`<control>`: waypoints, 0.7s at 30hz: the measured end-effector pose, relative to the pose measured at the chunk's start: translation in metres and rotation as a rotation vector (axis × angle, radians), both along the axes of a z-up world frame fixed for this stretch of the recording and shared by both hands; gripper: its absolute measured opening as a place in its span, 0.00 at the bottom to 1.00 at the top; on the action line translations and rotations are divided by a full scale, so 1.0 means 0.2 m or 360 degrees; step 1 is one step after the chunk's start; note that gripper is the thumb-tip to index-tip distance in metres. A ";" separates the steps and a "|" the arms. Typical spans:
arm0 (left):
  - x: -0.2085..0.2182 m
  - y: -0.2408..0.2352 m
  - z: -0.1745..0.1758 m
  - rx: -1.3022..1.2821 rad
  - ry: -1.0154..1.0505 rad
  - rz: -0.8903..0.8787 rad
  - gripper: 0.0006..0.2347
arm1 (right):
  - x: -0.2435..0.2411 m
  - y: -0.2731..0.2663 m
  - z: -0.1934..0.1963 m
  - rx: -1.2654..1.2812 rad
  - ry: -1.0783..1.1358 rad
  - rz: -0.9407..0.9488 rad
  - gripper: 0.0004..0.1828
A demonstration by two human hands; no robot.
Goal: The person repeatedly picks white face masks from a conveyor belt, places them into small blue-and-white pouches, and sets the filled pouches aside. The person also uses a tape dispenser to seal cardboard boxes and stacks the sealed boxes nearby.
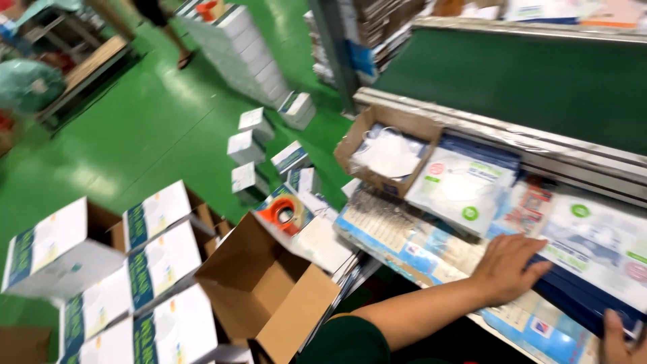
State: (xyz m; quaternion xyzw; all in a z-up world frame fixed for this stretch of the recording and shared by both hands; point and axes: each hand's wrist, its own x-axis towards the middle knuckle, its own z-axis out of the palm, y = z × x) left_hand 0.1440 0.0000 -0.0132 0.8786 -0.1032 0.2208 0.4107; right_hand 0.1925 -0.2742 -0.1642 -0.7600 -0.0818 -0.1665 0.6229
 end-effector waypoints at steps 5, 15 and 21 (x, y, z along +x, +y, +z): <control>-0.02 0.02 0.10 -0.0006 0.0039 -0.0048 0.19 | -0.21 0.02 0.30 -0.0616 -0.0060 -0.0213 0.41; -0.03 0.05 0.18 -0.0087 0.0136 -0.0103 0.21 | -0.24 0.06 0.41 -0.1385 0.0053 -0.0415 0.42; -0.02 0.04 0.20 -0.0126 0.0224 -0.0108 0.21 | -0.28 0.09 0.94 -0.0892 -0.0113 -0.0463 0.37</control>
